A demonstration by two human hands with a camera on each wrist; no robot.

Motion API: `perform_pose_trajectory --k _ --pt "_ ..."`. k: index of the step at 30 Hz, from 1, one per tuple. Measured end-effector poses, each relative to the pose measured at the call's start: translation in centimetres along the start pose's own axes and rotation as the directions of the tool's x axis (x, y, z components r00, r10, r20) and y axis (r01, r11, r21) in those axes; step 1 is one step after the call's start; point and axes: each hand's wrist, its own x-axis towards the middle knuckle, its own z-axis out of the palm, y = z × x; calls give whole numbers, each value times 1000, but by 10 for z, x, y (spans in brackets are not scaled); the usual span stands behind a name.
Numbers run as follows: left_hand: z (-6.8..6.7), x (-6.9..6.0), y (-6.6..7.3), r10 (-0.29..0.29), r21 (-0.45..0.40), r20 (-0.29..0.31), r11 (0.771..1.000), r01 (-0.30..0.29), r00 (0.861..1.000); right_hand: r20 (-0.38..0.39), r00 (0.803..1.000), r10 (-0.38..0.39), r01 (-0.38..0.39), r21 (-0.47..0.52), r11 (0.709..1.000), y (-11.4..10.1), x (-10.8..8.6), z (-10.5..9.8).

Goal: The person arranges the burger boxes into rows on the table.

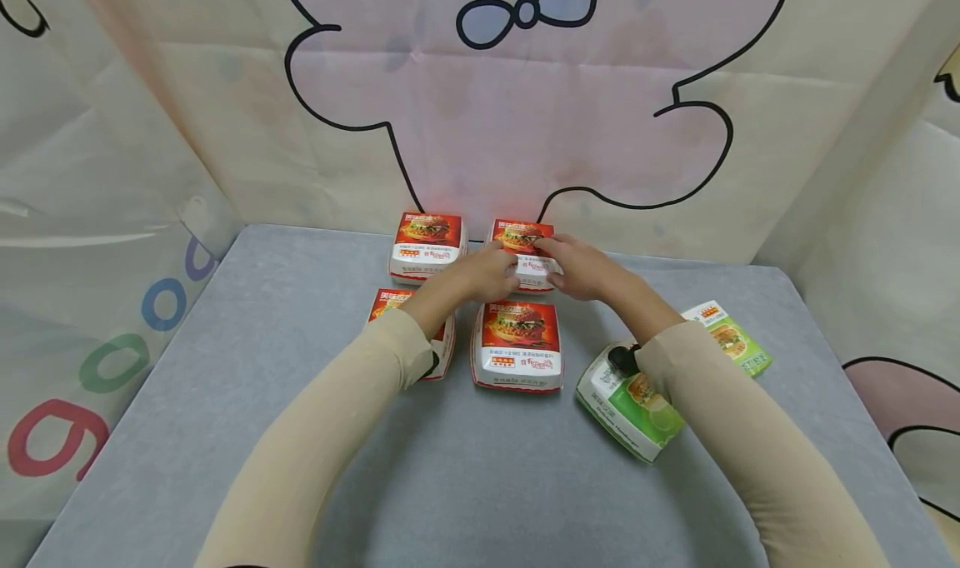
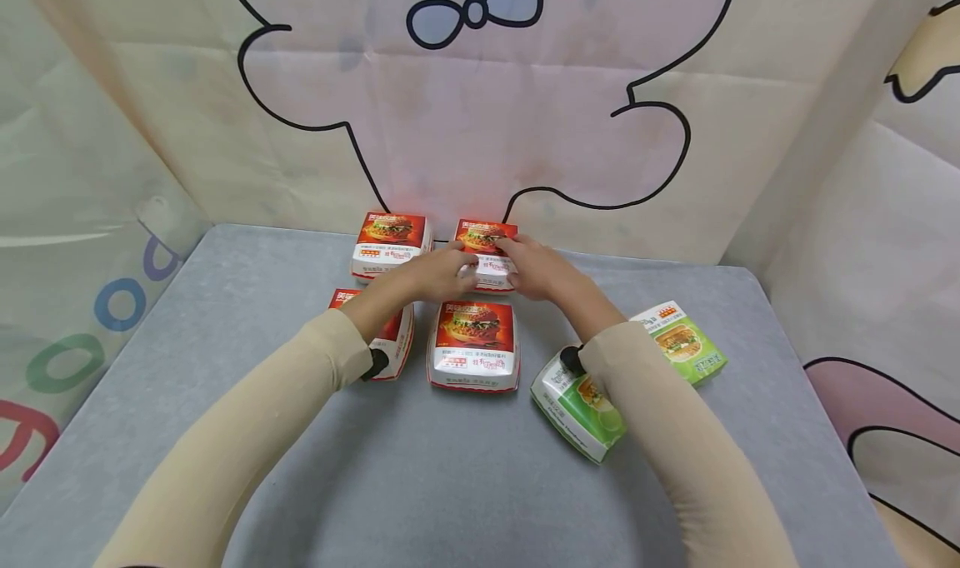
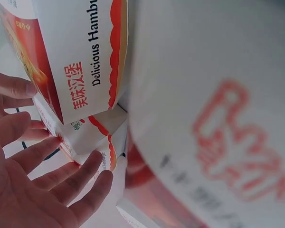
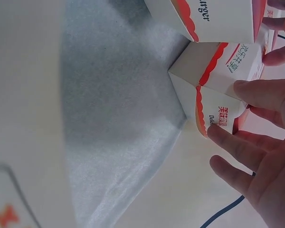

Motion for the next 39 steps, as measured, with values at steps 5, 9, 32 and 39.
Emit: perform_pose_trajectory --k 5,9,32,39 --pt "2 2 -3 1 -2 -6 1000 -1 1000 4 1000 0 0 23 1000 4 -2 -1" --pt "2 0 -5 -17 -42 -17 999 16 1000 6 1000 -8 8 60 998 11 -11 -7" --pt "41 -37 53 287 163 -261 954 -251 922 128 978 -164 123 280 952 54 -99 -7" --pt "60 -42 74 356 177 -141 927 -330 924 146 971 -187 117 393 912 62 -117 0"
